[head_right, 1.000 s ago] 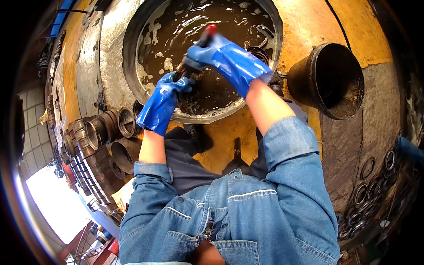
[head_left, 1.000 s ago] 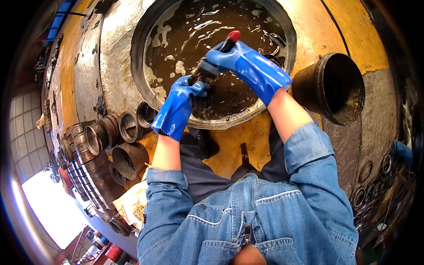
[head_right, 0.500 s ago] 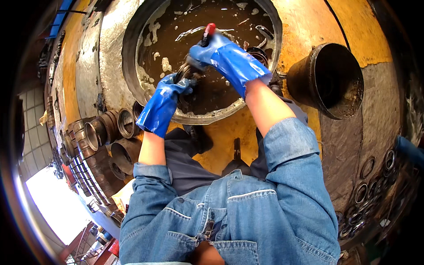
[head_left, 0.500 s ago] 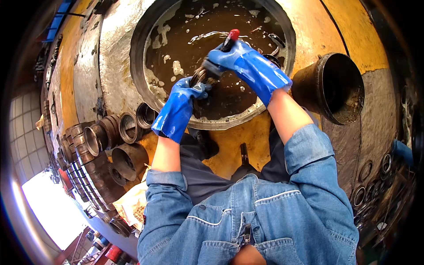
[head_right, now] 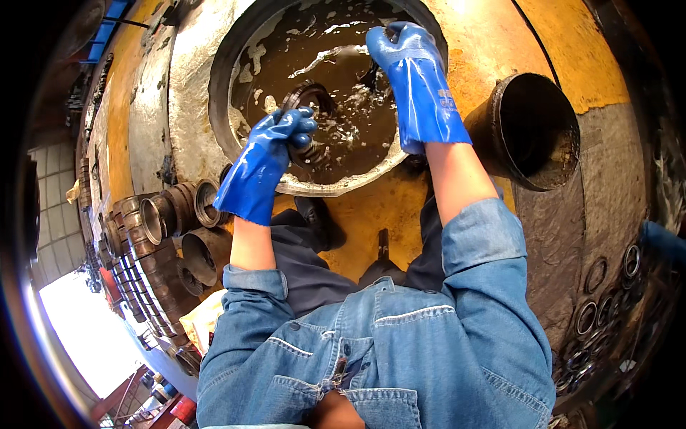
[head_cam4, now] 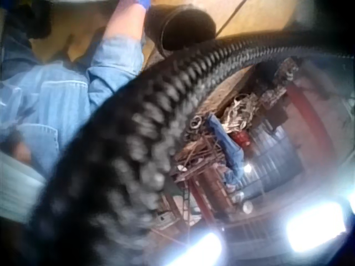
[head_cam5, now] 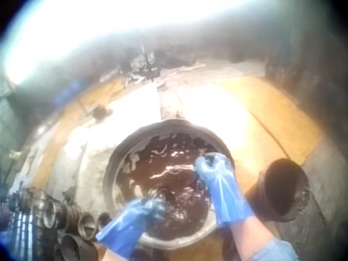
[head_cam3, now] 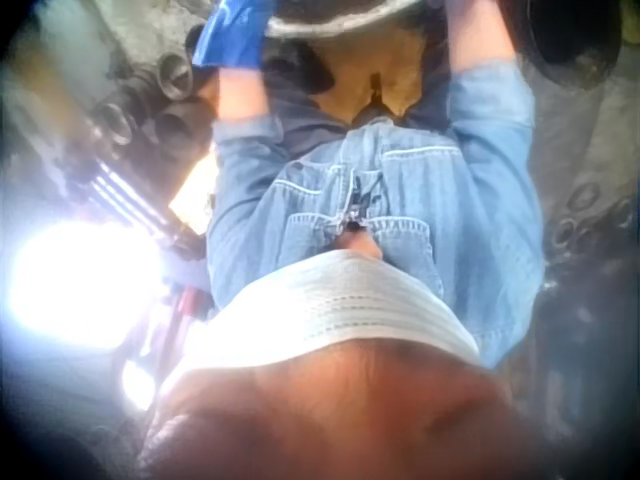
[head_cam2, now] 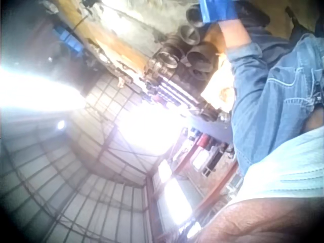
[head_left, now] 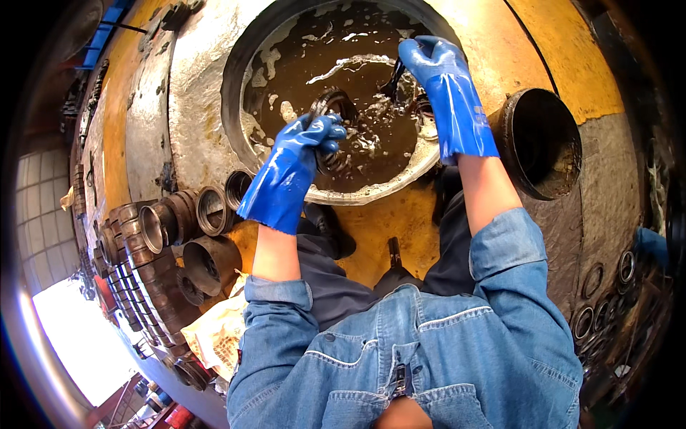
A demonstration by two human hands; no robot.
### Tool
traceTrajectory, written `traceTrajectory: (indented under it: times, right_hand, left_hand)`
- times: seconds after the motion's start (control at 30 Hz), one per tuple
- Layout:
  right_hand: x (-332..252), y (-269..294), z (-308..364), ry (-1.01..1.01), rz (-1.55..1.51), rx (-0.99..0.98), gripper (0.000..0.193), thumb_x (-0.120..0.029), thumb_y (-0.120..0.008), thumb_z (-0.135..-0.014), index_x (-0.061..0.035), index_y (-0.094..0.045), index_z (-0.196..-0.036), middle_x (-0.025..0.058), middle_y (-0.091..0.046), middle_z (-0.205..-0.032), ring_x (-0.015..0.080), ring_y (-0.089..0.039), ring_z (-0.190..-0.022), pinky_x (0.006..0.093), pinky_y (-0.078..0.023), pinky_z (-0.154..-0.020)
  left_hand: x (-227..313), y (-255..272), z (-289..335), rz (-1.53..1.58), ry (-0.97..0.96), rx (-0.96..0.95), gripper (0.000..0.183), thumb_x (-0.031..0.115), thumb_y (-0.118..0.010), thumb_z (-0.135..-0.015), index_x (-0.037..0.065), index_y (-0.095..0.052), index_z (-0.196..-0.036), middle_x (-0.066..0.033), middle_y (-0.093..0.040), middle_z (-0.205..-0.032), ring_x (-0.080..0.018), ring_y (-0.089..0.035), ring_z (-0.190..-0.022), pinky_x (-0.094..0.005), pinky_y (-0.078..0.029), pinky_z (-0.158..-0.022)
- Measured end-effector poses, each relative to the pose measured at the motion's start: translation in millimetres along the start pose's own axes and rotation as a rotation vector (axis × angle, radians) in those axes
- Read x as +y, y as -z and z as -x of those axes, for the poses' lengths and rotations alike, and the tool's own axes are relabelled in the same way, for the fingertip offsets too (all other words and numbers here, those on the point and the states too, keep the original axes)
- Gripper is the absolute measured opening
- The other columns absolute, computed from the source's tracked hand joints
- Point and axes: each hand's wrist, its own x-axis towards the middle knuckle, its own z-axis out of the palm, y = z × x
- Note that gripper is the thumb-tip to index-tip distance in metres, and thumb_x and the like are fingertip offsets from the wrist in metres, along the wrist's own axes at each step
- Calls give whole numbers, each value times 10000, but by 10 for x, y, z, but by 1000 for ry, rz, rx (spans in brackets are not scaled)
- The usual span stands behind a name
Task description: The person cleans black metal rings in a basin of dark liquid using a brush and moves them into a bucket.
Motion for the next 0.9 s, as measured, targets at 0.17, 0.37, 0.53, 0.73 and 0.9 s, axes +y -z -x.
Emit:
traceTrajectory:
  times: [0.17, 0.37, 0.53, 0.73, 0.9]
  right_hand:
    - [-161, 39, 241, -100, -84, -152, 478, -424, -676, -877, 15, -760, -1045, 106, -750, -877, 172, -687, -831, 331, -539, -828]
    - [-621, 124, 800, -336, -248, -507, 464, -404, -559, -899, 29, -714, -962, 188, -719, -880, 221, -664, -719, 375, -512, -666]
    - [-504, -98, 844, -268, -277, -687, 508, -464, -553, -943, 25, -659, -1030, 106, -659, -903, 178, -575, -812, 319, -455, -751]
    - [-532, -347, 980, -507, -586, -543, 414, -353, -549, -972, 16, -681, -1107, 169, -683, -937, 176, -637, -858, 350, -485, -757]
    - [64, -775, 901, -571, -681, -677, 459, -426, -572, -1015, -41, -651, -1252, 91, -704, -1087, 154, -651, -946, 296, -490, -841]
  left_hand:
    - [133, 237, 76, 215, -106, -51, 356, 156, -662, -1006, -86, -621, -1264, -116, -727, -907, -139, -597, -661, -288, -528, -686]
    - [179, 541, 106, 460, -143, -387, 428, 242, -512, -1089, -22, -541, -1424, -65, -764, -1119, -132, -664, -700, -368, -549, -893]
    - [247, 460, 84, 548, -127, -505, 468, 187, -531, -1069, -23, -462, -1481, -57, -766, -1116, -116, -650, -752, -374, -487, -980]
    - [105, 534, 54, 707, -133, -394, 388, 233, -551, -1072, -20, -586, -1364, -25, -777, -1005, -82, -576, -629, -376, -536, -887]
    - [17, 567, -55, 888, -125, -352, 364, 238, -555, -1070, -5, -613, -1335, -18, -770, -952, -92, -562, -597, -388, -556, -857]
